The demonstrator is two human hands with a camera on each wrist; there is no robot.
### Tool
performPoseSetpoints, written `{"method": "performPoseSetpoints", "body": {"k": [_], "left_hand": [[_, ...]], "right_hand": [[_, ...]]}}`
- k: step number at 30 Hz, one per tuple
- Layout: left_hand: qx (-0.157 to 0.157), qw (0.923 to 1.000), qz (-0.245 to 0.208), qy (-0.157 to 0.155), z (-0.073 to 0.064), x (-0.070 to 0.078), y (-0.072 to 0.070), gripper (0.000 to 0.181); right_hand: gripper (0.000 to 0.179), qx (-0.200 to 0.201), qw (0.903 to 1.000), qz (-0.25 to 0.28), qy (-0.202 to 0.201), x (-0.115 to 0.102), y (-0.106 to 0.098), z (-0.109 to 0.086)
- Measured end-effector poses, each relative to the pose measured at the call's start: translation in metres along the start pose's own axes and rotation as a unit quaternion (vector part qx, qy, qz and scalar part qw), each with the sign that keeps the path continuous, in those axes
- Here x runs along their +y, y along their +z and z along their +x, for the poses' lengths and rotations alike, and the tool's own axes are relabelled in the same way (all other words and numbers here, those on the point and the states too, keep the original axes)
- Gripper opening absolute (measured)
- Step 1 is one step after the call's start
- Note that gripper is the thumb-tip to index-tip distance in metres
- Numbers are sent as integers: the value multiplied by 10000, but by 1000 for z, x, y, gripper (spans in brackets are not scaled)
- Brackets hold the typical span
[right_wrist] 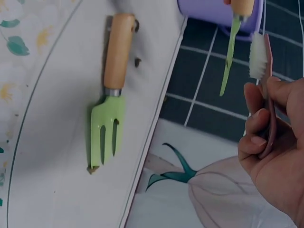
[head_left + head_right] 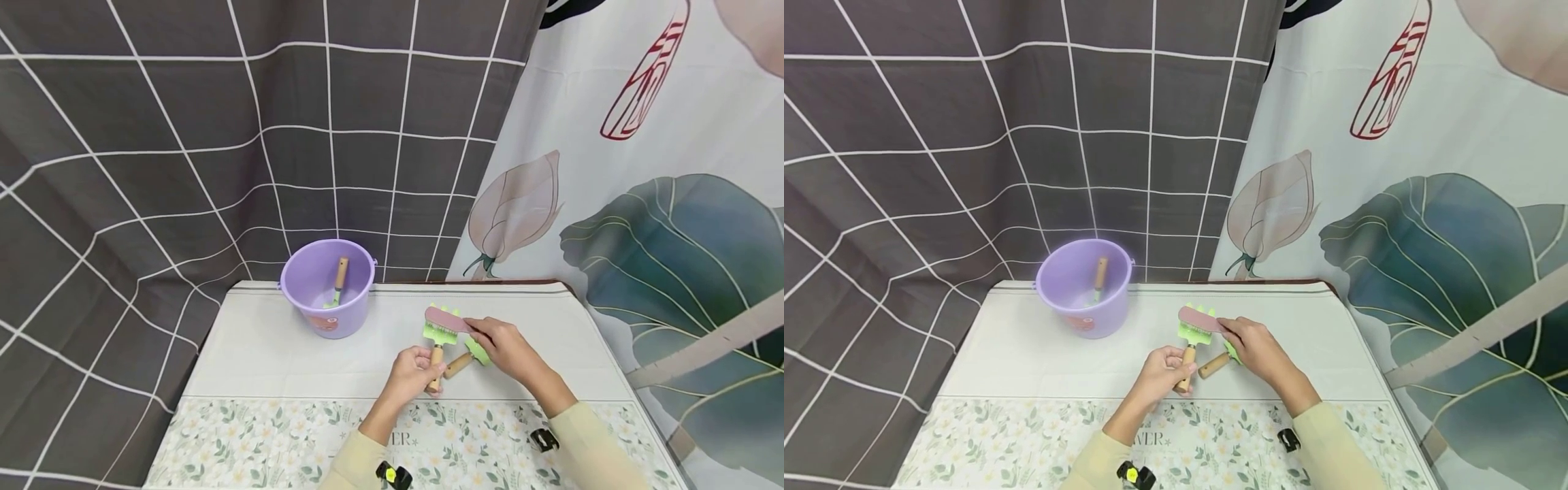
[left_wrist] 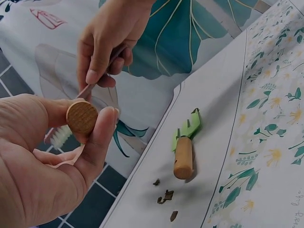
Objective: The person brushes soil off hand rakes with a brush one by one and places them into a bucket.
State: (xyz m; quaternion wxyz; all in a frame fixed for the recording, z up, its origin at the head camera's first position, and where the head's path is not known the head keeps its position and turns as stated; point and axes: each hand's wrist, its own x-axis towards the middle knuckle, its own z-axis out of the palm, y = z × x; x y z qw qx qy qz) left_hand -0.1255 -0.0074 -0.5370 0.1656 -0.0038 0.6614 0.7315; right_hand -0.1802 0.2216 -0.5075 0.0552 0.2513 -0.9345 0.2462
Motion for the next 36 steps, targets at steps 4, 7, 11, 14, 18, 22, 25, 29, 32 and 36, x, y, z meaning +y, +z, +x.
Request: {"method": "performPoseSetpoints", "body": {"k": [4, 7, 11, 14, 18, 22, 25, 29, 32, 36], "left_hand": [[23, 10000, 53, 22, -1, 2, -1, 33], [31, 10000, 39, 35, -1, 2, -1, 34], [66, 10000, 4, 56, -1, 1, 0, 35], [113, 9999, -16, 47, 0, 0, 0, 34], [136, 9999, 7, 59, 0, -2, 0, 32], [151, 9999, 24, 67, 0, -2, 1, 31], [168, 9998, 14, 64, 0, -1, 1, 31], [178, 9998, 57, 105, -1, 0, 1, 31], [182, 9997, 86, 103, -1, 1, 1, 31], [189, 9998, 86, 64, -2, 1, 1, 31]], "right_hand": [[30, -94, 9999, 27, -126, -4, 0, -4], [30, -206, 9997, 101, -56, -3, 2, -7], [31, -329, 9993, 164, 73, -1, 6, -8], [31, -309, 9994, 98, 98, 2, 9, -8], [29, -180, 9998, -4, 24, 4, 11, -5], [28, -24, 10000, -80, -48, 6, 13, -2], [28, 43, 9999, -118, -56, 8, 12, 1], [29, 14, 9999, -142, -18, 12, 11, 5], [29, -46, 9999, -147, 44, 14, 10, 9], [29, -102, 9998, -177, 90, 18, 10, 14]]}}
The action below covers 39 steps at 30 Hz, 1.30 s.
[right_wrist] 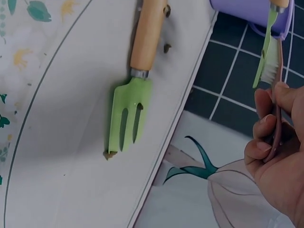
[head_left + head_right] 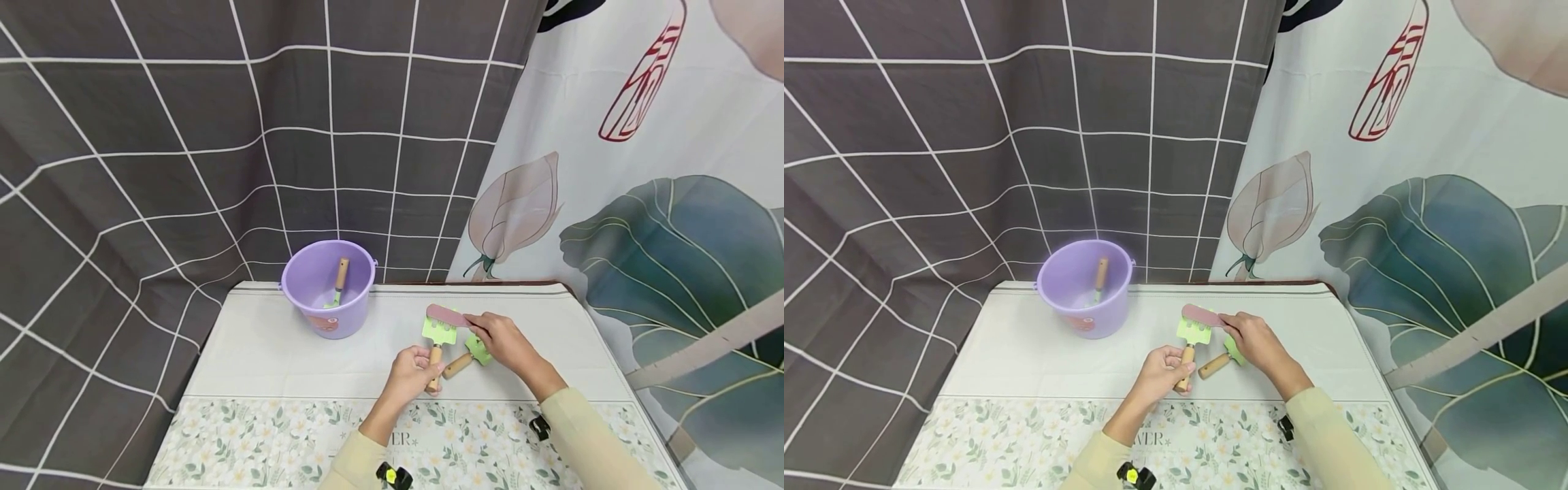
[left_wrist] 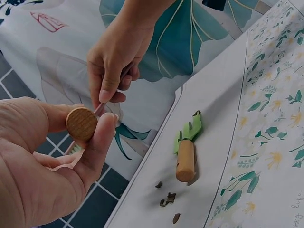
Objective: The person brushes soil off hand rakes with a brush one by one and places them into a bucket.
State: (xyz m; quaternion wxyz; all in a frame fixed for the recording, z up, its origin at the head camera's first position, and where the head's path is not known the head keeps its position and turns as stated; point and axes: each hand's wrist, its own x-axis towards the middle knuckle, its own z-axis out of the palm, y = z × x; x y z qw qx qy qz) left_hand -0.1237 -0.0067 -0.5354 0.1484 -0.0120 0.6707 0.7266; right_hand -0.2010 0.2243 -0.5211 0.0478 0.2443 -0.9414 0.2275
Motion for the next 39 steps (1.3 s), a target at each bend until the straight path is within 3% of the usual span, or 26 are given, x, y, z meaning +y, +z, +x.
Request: {"method": "performPoseSetpoints", "body": {"k": [24, 31, 39], "left_hand": [[-140, 9998, -83, -61, -1, -2, 2, 31], [-143, 9999, -44, -55, -1, -3, 1, 30], [-87, 9999, -15, -60, 0, -4, 0, 31]], "right_hand": [[31, -259, 9982, -20, 541, 24, -4, 24], [32, -178, 9985, 47, 521, 21, -7, 20], [31, -128, 9996, 188, 153, 7, -11, 3]]}}
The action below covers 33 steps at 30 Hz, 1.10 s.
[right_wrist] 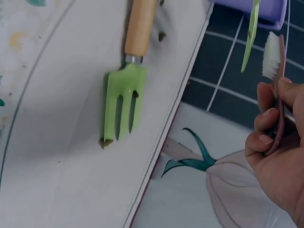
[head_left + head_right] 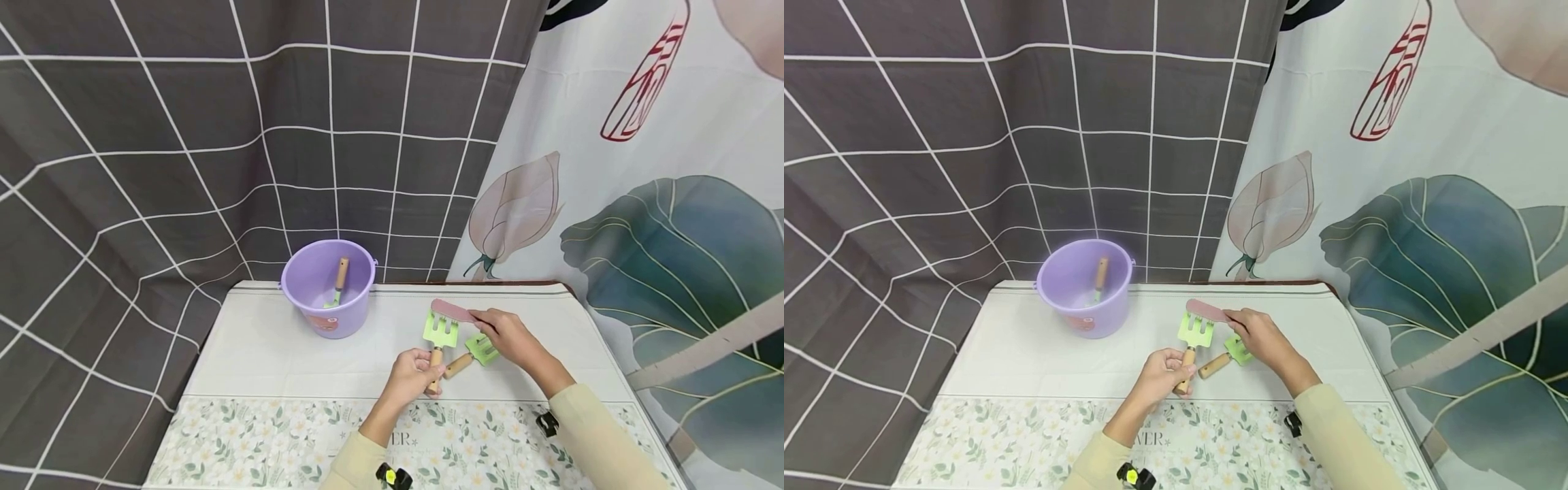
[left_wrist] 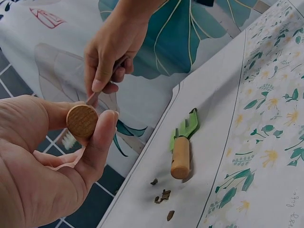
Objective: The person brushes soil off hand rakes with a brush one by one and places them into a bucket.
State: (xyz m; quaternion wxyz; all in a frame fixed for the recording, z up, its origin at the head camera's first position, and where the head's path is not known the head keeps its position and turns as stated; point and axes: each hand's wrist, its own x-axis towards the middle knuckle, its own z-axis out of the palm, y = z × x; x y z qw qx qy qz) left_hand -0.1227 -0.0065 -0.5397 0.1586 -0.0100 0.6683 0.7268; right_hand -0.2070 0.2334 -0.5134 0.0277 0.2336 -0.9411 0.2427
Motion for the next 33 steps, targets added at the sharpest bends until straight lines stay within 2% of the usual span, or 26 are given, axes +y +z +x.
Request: {"method": "performPoseSetpoints", "body": {"k": [9, 17, 33], "left_hand": [[2, 10000, 74, 49, 1, 0, -2, 33], [-9, 10000, -52, 42, 2, -1, -1, 33], [-24, 9999, -98, 43, 1, -2, 0, 31]], "right_hand": [[32, -179, 9994, 13, -280, -17, 3, -19], [32, -191, 9995, -62, -234, -14, 13, -25], [30, 248, 9980, -534, -250, 2, 19, -5]]}}
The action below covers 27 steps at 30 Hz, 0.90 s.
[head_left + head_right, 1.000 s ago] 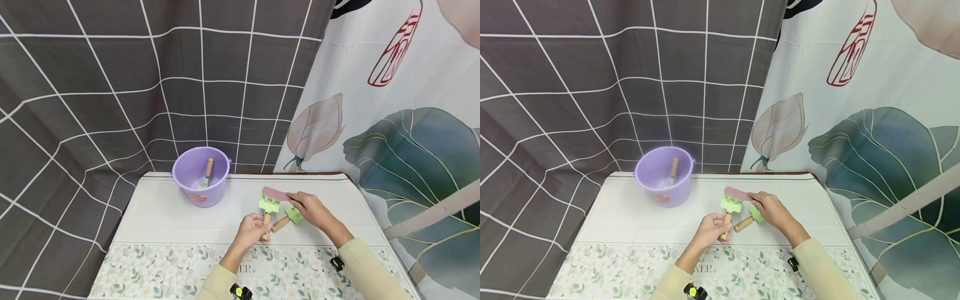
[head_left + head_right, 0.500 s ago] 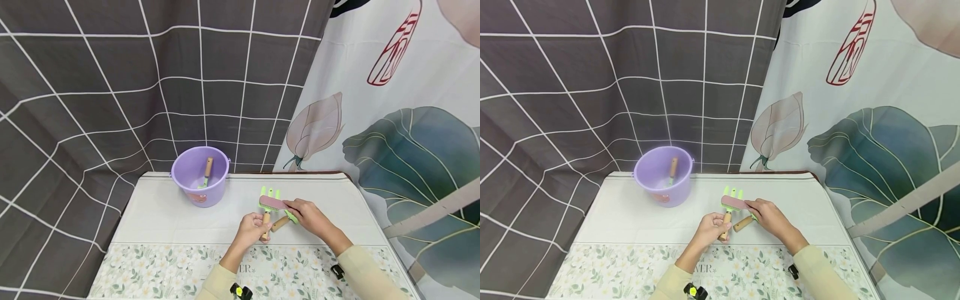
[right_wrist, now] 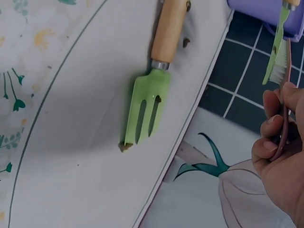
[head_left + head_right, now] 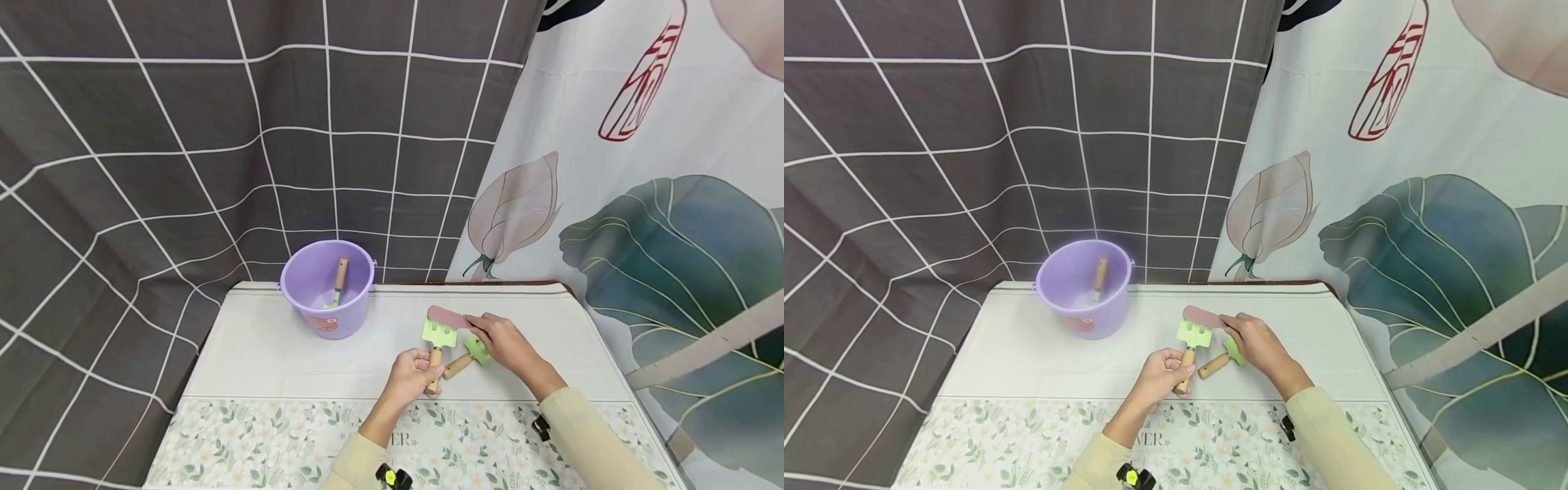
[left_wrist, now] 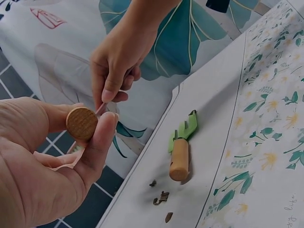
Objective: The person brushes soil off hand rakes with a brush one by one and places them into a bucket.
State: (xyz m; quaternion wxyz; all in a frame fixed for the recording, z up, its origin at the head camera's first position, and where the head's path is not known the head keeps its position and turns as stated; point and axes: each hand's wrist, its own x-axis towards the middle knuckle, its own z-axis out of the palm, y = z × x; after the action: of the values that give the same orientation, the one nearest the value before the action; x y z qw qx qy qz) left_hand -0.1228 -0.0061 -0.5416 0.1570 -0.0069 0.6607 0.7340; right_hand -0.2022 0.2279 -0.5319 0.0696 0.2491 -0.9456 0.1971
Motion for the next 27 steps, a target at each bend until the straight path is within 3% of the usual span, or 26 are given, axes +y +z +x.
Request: {"method": "performPoseSetpoints", "body": {"k": [16, 27], "left_hand": [[-26, 10000, 1, -9, -2, -2, 0, 30], [-43, 10000, 48, 20, -1, -2, -1, 33]], "right_hand": [[27, -43, 9991, -98, 404, 13, -1, 21], [32, -228, 9941, 347, 1003, 26, -1, 21]]}}
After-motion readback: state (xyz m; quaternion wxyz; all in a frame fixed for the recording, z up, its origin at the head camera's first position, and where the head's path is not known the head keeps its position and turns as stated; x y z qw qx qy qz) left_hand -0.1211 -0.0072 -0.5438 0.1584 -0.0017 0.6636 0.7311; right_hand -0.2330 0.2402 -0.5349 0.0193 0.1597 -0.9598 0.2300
